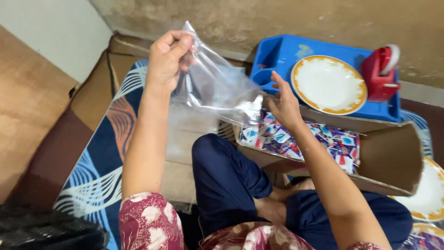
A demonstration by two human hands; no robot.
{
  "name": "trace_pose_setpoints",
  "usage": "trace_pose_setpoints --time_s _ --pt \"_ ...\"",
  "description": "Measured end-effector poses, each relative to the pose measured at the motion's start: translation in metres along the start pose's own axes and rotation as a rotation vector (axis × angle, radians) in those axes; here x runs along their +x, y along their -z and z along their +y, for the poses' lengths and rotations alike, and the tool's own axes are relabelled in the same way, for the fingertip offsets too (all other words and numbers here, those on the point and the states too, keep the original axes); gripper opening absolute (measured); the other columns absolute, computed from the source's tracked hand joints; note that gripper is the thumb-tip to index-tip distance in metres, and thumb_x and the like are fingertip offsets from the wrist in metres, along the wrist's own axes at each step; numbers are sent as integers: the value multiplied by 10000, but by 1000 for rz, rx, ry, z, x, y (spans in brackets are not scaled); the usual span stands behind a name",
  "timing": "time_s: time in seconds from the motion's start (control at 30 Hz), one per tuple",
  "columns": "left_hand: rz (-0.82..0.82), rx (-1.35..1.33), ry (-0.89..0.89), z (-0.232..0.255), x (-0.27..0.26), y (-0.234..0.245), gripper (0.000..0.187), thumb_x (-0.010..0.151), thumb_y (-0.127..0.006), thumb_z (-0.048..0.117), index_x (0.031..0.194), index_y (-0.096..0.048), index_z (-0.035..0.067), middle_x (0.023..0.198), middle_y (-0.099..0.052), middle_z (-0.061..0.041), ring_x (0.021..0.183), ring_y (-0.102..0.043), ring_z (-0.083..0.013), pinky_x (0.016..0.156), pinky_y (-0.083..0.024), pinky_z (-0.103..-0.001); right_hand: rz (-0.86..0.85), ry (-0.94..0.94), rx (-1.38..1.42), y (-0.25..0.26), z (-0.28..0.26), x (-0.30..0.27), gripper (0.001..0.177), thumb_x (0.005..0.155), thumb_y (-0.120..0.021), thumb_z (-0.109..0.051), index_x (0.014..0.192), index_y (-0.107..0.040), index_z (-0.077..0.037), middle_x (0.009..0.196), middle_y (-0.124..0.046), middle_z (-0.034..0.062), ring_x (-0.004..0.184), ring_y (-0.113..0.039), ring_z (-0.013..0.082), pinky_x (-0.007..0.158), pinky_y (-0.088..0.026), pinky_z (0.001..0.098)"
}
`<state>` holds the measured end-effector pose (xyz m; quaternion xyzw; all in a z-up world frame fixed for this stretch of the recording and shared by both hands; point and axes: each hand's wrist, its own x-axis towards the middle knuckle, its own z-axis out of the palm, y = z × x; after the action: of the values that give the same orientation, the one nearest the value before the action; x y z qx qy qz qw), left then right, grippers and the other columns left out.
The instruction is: Packing small food packets into cardboard boxes, topping them with a decorative plate, and inserting the assembly into plastic bags.
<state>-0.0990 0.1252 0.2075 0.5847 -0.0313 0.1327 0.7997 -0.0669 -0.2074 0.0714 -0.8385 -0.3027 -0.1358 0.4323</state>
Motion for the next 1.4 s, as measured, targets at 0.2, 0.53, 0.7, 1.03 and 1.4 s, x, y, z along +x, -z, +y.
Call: trace_pose_setpoints --time_s 0.2,0.53,0.7,1.03,1.4 --pt "-166 -130 -23 -18 -8 -63 147 960 -728 99 1089 -679 50 872 -720 -78 603 -634 -115 471 -411 -166 163 90 -100 40 -11 -27 758 825 -843 -211 1431 -495 81 1529 -456 290 1456 -416 404 1201 -362 466" --pt "-271 -575 67 -55 18 -117 484 962 -646 -16 1395 -456 86 1305 -640 -257 1129 -675 -310 953 -577 -387 341 -232 601 125 4 -32 244 1037 -570 -208 1110 -681 -4 1074 -745 132 974 -683 178 932 -550 298" --pt "-223 -119 -108 -133 47 -130 862 897 -792 306 1584 -284 193 1247 -570 -41 1100 -553 -141 929 -418 -316 521 -743 1078 165 11 -11 314 981 -580 -211 1165 -608 43 878 -734 181 805 -749 299 617 -573 298" --pt "-134 530 274 -336 19 -142 1083 726 -959 527 1570 -415 121 1412 -595 -222 1174 -679 -345 948 -570 -494 476 -1048 1202 175 170 -20 224 1033 -593 -401 1004 -661 -190 1102 -776 107 949 -779 224 781 -680 329" --pt "193 497 306 -314 16 -156 453 798 -818 144 1215 -643 174 889 -760 -69 844 -729 -186 744 -556 -313 417 -691 878 167 180 -95 959 967 -844 -238 1634 -163 -135 1191 -683 243 986 -779 319 806 -673 483"
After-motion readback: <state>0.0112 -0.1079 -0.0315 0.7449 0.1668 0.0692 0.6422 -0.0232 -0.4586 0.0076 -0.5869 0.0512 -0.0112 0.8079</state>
